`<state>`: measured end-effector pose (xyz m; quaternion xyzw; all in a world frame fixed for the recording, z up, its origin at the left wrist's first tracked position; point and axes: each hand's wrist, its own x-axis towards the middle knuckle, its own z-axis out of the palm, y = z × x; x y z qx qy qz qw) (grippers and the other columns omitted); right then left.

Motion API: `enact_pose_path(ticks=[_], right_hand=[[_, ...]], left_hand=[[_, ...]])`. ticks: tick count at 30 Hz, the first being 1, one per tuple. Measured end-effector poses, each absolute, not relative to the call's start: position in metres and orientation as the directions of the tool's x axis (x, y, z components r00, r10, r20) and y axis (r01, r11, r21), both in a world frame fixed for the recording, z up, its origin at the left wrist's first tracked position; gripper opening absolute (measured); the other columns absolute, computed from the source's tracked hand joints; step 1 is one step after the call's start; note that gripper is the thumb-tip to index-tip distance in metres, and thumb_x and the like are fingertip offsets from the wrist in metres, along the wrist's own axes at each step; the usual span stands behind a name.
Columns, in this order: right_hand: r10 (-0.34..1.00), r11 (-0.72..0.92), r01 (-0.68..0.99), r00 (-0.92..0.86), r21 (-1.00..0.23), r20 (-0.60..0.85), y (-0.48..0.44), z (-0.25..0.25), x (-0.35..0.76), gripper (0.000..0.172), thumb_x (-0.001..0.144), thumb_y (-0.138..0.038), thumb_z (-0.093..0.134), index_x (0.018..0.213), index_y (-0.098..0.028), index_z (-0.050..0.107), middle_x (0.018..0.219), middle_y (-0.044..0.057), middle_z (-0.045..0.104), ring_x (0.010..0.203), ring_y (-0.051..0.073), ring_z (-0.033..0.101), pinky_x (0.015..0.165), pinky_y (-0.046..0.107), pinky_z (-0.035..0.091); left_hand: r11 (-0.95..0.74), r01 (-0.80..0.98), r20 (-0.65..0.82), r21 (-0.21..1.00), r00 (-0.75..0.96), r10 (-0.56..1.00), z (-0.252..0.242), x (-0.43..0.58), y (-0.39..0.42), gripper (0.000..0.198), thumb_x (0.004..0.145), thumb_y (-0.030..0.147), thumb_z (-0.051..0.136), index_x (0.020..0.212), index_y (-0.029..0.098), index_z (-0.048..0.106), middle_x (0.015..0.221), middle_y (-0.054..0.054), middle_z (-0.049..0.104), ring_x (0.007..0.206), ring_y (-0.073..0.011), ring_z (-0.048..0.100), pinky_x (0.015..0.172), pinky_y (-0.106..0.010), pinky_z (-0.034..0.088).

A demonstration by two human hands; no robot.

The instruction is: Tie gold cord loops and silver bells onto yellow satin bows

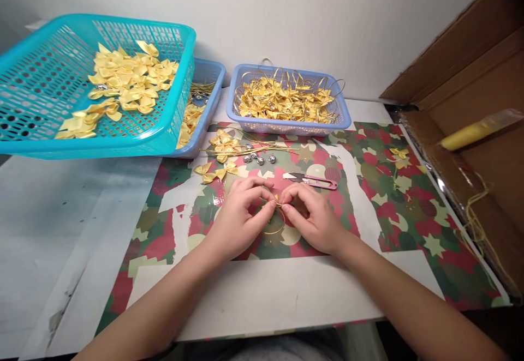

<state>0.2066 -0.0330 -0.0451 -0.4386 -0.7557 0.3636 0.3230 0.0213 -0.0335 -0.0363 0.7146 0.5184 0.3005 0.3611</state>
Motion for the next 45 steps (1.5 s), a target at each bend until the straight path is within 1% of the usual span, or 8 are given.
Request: enact_pose_path(ticks=[4, 8, 13, 21, 29, 34, 39, 45], right_hand=[[0.921, 0.294, 0.386, -0.361, -0.874, 0.149, -0.0333, -0.0455, 0.2067, 0.015, 0.083, -0.018, 0.06, 0.097, -0.023, 0.057, 0.092, 0.004, 0.065, 0.085, 0.02, 0.06, 0.072, 0.034, 0.048], [0.904, 0.381, 0.444, -0.364, -0.811, 0.226, -0.0316, -0.0471, 0.2037, 0.006, 0.086, -0.019, 0.06, 0.089, -0.022, 0.065, 0.083, 0.003, 0.069, 0.08, 0.019, 0.06, 0.075, 0.036, 0.047], [0.902, 0.424, 0.51, -0.317, -0.748, 0.294, -0.0321, -0.048, 0.203, 0.013, 0.087, -0.016, 0.059, 0.077, -0.021, 0.064, 0.066, 0.0, 0.066, 0.067, 0.017, 0.057, 0.074, 0.036, 0.044], [0.817, 0.573, 0.557, -0.336, -0.601, 0.468, -0.0337, -0.0471, 0.204, 0.011, 0.084, -0.013, 0.059, 0.077, -0.021, 0.063, 0.069, -0.001, 0.069, 0.068, 0.016, 0.059, 0.073, 0.036, 0.04], [0.855, 0.508, 0.595, -0.261, -0.623, 0.449, -0.035, -0.045, 0.2033, 0.007, 0.08, -0.016, 0.058, 0.079, -0.022, 0.06, 0.071, 0.0, 0.068, 0.07, 0.018, 0.06, 0.078, 0.038, 0.041], [0.867, 0.493, 0.631, -0.301, -0.599, 0.397, -0.0358, -0.0473, 0.2014, 0.007, 0.078, -0.016, 0.061, 0.074, -0.022, 0.058, 0.067, -0.002, 0.064, 0.069, 0.017, 0.057, 0.077, 0.037, 0.039], [0.855, 0.51, 0.63, -0.296, -0.586, 0.426, -0.035, -0.0494, 0.2003, 0.013, 0.081, -0.016, 0.057, 0.07, -0.021, 0.057, 0.067, -0.002, 0.065, 0.069, 0.016, 0.058, 0.078, 0.037, 0.038], [0.817, 0.562, 0.629, -0.323, -0.537, 0.477, -0.035, -0.0481, 0.2001, 0.012, 0.084, -0.015, 0.057, 0.075, -0.022, 0.061, 0.07, -0.001, 0.069, 0.069, 0.017, 0.059, 0.077, 0.037, 0.037]], left_hand=[[-0.189, 0.494, 0.059, 0.849, 0.267, 0.962, -0.0366, 0.0212, -0.0329, 0.019, 0.09, 0.031, 0.053, 0.078, 0.023, 0.065, 0.111, -0.003, 0.063, 0.113, -0.0243, 0.052, 0.099, -0.042, 0.039], [-0.196, 0.491, 0.063, 0.849, 0.273, 0.96, -0.037, 0.0217, -0.0329, 0.018, 0.09, 0.03, 0.054, 0.079, 0.023, 0.066, 0.111, -0.003, 0.063, 0.114, -0.0239, 0.052, 0.099, -0.041, 0.039], [-0.213, 0.508, 0.082, 0.835, 0.267, 0.96, -0.0373, 0.0231, -0.0332, 0.017, 0.089, 0.028, 0.054, 0.078, 0.022, 0.066, 0.11, -0.003, 0.064, 0.112, -0.0237, 0.052, 0.098, -0.041, 0.04], [-0.256, 0.542, 0.12, 0.8, 0.273, 0.954, -0.0394, 0.025, -0.0339, 0.015, 0.086, 0.024, 0.055, 0.076, 0.021, 0.065, 0.109, -0.004, 0.065, 0.109, -0.0241, 0.052, 0.095, -0.041, 0.042], [-0.276, 0.556, 0.156, 0.784, 0.254, 0.955, -0.0407, 0.0255, -0.0354, 0.016, 0.086, 0.023, 0.055, 0.073, 0.021, 0.064, 0.107, -0.005, 0.065, 0.106, -0.0246, 0.053, 0.092, -0.042, 0.044], [-0.275, 0.556, 0.158, 0.784, 0.251, 0.955, -0.0404, 0.0264, -0.0347, 0.016, 0.085, 0.023, 0.055, 0.073, 0.021, 0.064, 0.107, -0.005, 0.066, 0.106, -0.0245, 0.053, 0.092, -0.041, 0.044], [-0.277, 0.564, 0.153, 0.778, 0.257, 0.954, -0.0397, 0.0268, -0.035, 0.016, 0.085, 0.022, 0.055, 0.073, 0.021, 0.065, 0.106, -0.005, 0.066, 0.105, -0.0245, 0.053, 0.092, -0.041, 0.044], [-0.281, 0.583, 0.135, 0.762, 0.282, 0.95, -0.0391, 0.0259, -0.0345, 0.014, 0.084, 0.022, 0.056, 0.073, 0.022, 0.065, 0.109, -0.004, 0.065, 0.106, -0.0253, 0.052, 0.093, -0.043, 0.043]])
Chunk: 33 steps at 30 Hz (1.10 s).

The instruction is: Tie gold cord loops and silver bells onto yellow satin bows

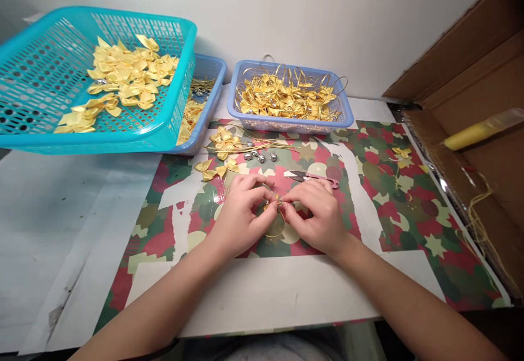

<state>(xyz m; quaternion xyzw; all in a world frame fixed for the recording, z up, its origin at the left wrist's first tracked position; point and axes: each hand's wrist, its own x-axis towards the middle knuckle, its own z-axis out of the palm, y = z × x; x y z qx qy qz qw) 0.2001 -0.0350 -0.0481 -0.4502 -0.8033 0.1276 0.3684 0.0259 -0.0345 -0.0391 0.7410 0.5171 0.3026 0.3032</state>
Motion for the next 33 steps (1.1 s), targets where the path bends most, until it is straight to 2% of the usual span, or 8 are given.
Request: enact_pose_path(ticks=[13, 17, 22, 29, 33], right_hand=[[0.798, 0.594, 0.611, -0.369, -0.523, 0.476, -0.0341, -0.0496, 0.2015, 0.014, 0.091, -0.014, 0.054, 0.083, -0.021, 0.062, 0.076, 0.0, 0.07, 0.07, 0.016, 0.061, 0.073, 0.036, 0.033], [0.827, 0.557, 0.591, -0.327, -0.584, 0.458, -0.0343, -0.0471, 0.2031, 0.012, 0.09, -0.016, 0.052, 0.088, -0.022, 0.063, 0.081, 0.001, 0.071, 0.077, 0.017, 0.062, 0.078, 0.037, 0.036], [0.891, 0.454, 0.624, -0.326, -0.636, 0.316, -0.035, -0.0463, 0.2017, 0.006, 0.082, -0.019, 0.059, 0.083, -0.022, 0.064, 0.075, 0.0, 0.068, 0.076, 0.019, 0.059, 0.081, 0.038, 0.038], [0.868, 0.493, 0.626, -0.304, -0.605, 0.392, -0.0344, -0.0502, 0.1985, 0.014, 0.084, -0.018, 0.06, 0.071, -0.022, 0.06, 0.065, -0.002, 0.066, 0.066, 0.016, 0.057, 0.078, 0.037, 0.037], [0.881, 0.471, 0.634, -0.316, -0.613, 0.351, -0.0341, -0.0485, 0.2, 0.017, 0.084, -0.018, 0.058, 0.067, -0.022, 0.055, 0.063, -0.003, 0.063, 0.066, 0.016, 0.055, 0.078, 0.037, 0.035]], left_hand=[[-0.282, 0.575, 0.115, 0.768, 0.31, 0.944, -0.0389, 0.0257, -0.0329, 0.015, 0.083, 0.021, 0.056, 0.071, 0.021, 0.066, 0.11, -0.004, 0.065, 0.106, -0.0258, 0.051, 0.093, -0.043, 0.043], [-0.274, 0.564, 0.115, 0.779, 0.3, 0.947, -0.0391, 0.0258, -0.0326, 0.015, 0.084, 0.021, 0.055, 0.072, 0.021, 0.065, 0.109, -0.005, 0.065, 0.106, -0.0252, 0.052, 0.094, -0.043, 0.042], [-0.259, 0.565, 0.107, 0.784, 0.288, 0.952, -0.0387, 0.0258, -0.0327, 0.016, 0.085, 0.024, 0.055, 0.073, 0.022, 0.066, 0.109, -0.005, 0.065, 0.107, -0.0259, 0.052, 0.094, -0.044, 0.042], [-0.264, 0.571, 0.112, 0.777, 0.288, 0.951, -0.0397, 0.0252, -0.0322, 0.016, 0.085, 0.023, 0.055, 0.073, 0.022, 0.066, 0.109, -0.005, 0.066, 0.107, -0.0262, 0.052, 0.094, -0.044, 0.042], [-0.259, 0.575, 0.106, 0.776, 0.286, 0.952, -0.0389, 0.0256, -0.0328, 0.017, 0.085, 0.023, 0.054, 0.073, 0.022, 0.066, 0.109, -0.005, 0.066, 0.108, -0.0262, 0.051, 0.094, -0.044, 0.042]])
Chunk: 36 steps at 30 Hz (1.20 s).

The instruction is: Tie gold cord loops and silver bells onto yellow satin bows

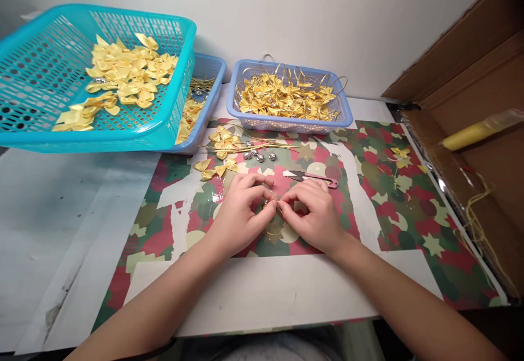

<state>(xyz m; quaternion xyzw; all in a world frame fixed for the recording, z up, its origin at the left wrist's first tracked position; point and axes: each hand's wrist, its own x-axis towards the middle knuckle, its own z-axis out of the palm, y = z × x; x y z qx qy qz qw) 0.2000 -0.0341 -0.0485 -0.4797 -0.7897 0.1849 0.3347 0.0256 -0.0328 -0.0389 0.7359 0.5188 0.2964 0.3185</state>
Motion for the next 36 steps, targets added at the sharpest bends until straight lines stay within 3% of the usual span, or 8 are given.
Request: enact_pose_path(ticks=[7, 16, 22, 27, 32, 36], right_hand=[[0.909, 0.373, 0.612, -0.392, -0.697, 0.142, -0.032, -0.0402, 0.2011, 0.017, 0.087, -0.018, 0.051, 0.071, -0.021, 0.049, 0.068, -0.003, 0.058, 0.073, 0.017, 0.053, 0.08, 0.036, 0.034], [0.902, 0.356, 0.63, -0.426, -0.69, 0.077, -0.0325, -0.0407, 0.2033, 0.015, 0.089, -0.02, 0.047, 0.075, -0.022, 0.045, 0.075, -0.002, 0.059, 0.079, 0.017, 0.052, 0.085, 0.038, 0.033], [0.894, 0.362, 0.593, -0.439, -0.72, 0.088, -0.0327, -0.04, 0.2046, 0.014, 0.09, -0.02, 0.046, 0.076, -0.022, 0.045, 0.077, -0.001, 0.06, 0.08, 0.018, 0.053, 0.084, 0.038, 0.034], [0.931, 0.33, 0.559, -0.325, -0.761, 0.165, -0.0327, -0.0393, 0.2042, 0.002, 0.085, -0.023, 0.052, 0.083, -0.023, 0.052, 0.083, 0.002, 0.062, 0.081, 0.02, 0.054, 0.079, 0.038, 0.039], [0.927, 0.363, 0.599, -0.307, -0.713, 0.214, -0.0332, -0.0442, 0.2012, 0.003, 0.084, -0.021, 0.062, 0.081, -0.023, 0.062, 0.076, 0.001, 0.066, 0.078, 0.02, 0.055, 0.081, 0.038, 0.04], [0.926, 0.372, 0.608, -0.294, -0.702, 0.237, -0.0323, -0.0444, 0.202, 0.016, 0.086, -0.018, 0.059, 0.071, -0.022, 0.061, 0.066, 0.0, 0.063, 0.07, 0.018, 0.053, 0.079, 0.038, 0.04]], left_hand=[[-0.267, 0.57, 0.105, 0.777, 0.3, 0.948, -0.0384, 0.027, -0.0318, 0.016, 0.085, 0.023, 0.054, 0.072, 0.021, 0.064, 0.11, -0.005, 0.065, 0.107, -0.0256, 0.052, 0.093, -0.043, 0.042], [-0.258, 0.534, 0.113, 0.805, 0.289, 0.951, -0.0392, 0.0261, -0.0324, 0.015, 0.086, 0.023, 0.054, 0.075, 0.022, 0.064, 0.109, -0.005, 0.065, 0.107, -0.0247, 0.052, 0.094, -0.042, 0.042], [-0.261, 0.531, 0.12, 0.806, 0.284, 0.951, -0.0407, 0.0266, -0.0327, 0.014, 0.087, 0.024, 0.054, 0.076, 0.021, 0.062, 0.109, -0.005, 0.065, 0.107, -0.0243, 0.052, 0.094, -0.041, 0.042], [-0.276, 0.535, 0.144, 0.799, 0.276, 0.95, -0.0406, 0.0269, -0.0331, 0.015, 0.088, 0.024, 0.054, 0.076, 0.021, 0.063, 0.106, -0.005, 0.066, 0.105, -0.024, 0.054, 0.093, -0.041, 0.043], [-0.284, 0.55, 0.152, 0.786, 0.273, 0.95, -0.0411, 0.0268, -0.0337, 0.015, 0.088, 0.025, 0.054, 0.079, 0.022, 0.066, 0.106, -0.005, 0.066, 0.105, -0.0241, 0.054, 0.091, -0.04, 0.044], [-0.307, 0.557, 0.164, 0.772, 0.292, 0.942, -0.0423, 0.0258, -0.0334, 0.015, 0.088, 0.024, 0.055, 0.08, 0.021, 0.067, 0.106, -0.005, 0.066, 0.103, -0.0233, 0.053, 0.091, -0.039, 0.043]])
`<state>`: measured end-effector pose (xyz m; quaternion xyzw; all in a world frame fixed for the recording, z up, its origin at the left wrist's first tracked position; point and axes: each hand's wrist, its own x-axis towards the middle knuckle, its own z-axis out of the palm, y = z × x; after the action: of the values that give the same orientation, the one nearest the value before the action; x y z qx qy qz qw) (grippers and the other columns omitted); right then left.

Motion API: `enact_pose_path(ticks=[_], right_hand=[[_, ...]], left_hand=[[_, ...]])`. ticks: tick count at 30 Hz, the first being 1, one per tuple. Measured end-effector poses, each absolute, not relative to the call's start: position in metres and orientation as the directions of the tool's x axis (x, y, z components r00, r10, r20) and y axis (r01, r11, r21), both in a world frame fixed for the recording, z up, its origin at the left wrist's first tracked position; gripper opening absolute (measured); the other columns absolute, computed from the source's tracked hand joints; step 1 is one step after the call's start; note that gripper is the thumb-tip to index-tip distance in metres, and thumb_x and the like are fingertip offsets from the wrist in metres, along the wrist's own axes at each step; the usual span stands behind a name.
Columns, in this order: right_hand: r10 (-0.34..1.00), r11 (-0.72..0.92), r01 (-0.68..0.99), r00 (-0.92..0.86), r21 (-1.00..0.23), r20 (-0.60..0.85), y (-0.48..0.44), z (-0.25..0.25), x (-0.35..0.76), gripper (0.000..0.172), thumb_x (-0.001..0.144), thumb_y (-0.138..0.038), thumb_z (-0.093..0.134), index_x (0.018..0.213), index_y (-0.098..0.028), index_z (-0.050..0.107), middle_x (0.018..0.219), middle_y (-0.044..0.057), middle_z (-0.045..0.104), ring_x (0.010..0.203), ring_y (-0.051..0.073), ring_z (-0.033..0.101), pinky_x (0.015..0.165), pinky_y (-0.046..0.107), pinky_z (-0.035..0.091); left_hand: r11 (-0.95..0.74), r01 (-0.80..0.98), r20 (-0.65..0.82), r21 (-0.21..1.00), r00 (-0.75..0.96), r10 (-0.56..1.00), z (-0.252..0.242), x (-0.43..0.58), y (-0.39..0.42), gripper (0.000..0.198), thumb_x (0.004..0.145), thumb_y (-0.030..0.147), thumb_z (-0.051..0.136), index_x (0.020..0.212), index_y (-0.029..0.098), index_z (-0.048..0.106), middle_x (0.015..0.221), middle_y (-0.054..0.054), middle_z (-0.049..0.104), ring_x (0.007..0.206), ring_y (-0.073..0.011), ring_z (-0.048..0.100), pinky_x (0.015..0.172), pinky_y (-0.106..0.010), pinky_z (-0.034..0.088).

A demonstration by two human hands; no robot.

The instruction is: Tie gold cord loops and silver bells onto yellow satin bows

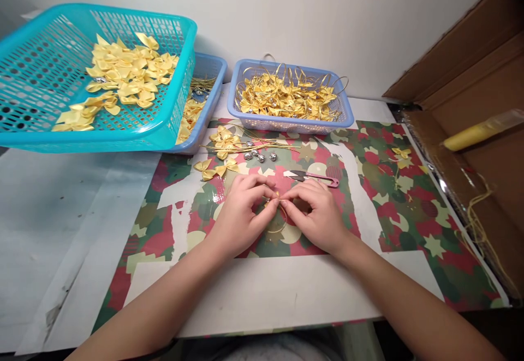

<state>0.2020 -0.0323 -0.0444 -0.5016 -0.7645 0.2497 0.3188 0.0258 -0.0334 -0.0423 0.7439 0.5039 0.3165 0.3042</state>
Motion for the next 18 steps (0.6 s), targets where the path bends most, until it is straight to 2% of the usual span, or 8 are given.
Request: enact_pose_path(ticks=[11, 14, 18], right_hand=[[0.941, 0.25, 0.51, -0.327, -0.823, 0.083, -0.028, -0.034, 0.213, 0.017, 0.083, -0.017, 0.045, 0.066, -0.021, 0.044, 0.067, -0.001, 0.051, 0.067, 0.016, 0.046, 0.07, 0.034, 0.036], [0.952, 0.26, 0.477, -0.274, -0.84, 0.139, -0.025, -0.03, 0.22, 0.019, 0.083, -0.018, 0.04, 0.065, -0.022, 0.04, 0.07, 0.001, 0.052, 0.07, 0.018, 0.048, 0.068, 0.034, 0.037], [0.942, 0.327, 0.528, -0.248, -0.783, 0.227, -0.026, -0.029, 0.22, 0.008, 0.084, -0.021, 0.048, 0.077, -0.022, 0.053, 0.08, 0.003, 0.059, 0.081, 0.021, 0.053, 0.073, 0.036, 0.04]], left_hand=[[-0.376, 0.566, 0.195, 0.734, 0.355, 0.914, -0.043, 0.025, -0.033, 0.013, 0.085, 0.019, 0.057, 0.08, 0.02, 0.068, 0.107, -0.005, 0.066, 0.101, -0.0238, 0.051, 0.089, -0.039, 0.042], [-0.382, 0.563, 0.209, 0.733, 0.349, 0.914, -0.043, 0.025, -0.033, 0.013, 0.085, 0.018, 0.056, 0.079, 0.02, 0.067, 0.105, -0.005, 0.066, 0.1, -0.0233, 0.052, 0.089, -0.039, 0.041], [-0.387, 0.561, 0.219, 0.732, 0.345, 0.913, -0.044, 0.025, -0.033, 0.013, 0.085, 0.018, 0.056, 0.079, 0.02, 0.067, 0.105, -0.005, 0.066, 0.1, -0.0231, 0.052, 0.088, -0.038, 0.041]])
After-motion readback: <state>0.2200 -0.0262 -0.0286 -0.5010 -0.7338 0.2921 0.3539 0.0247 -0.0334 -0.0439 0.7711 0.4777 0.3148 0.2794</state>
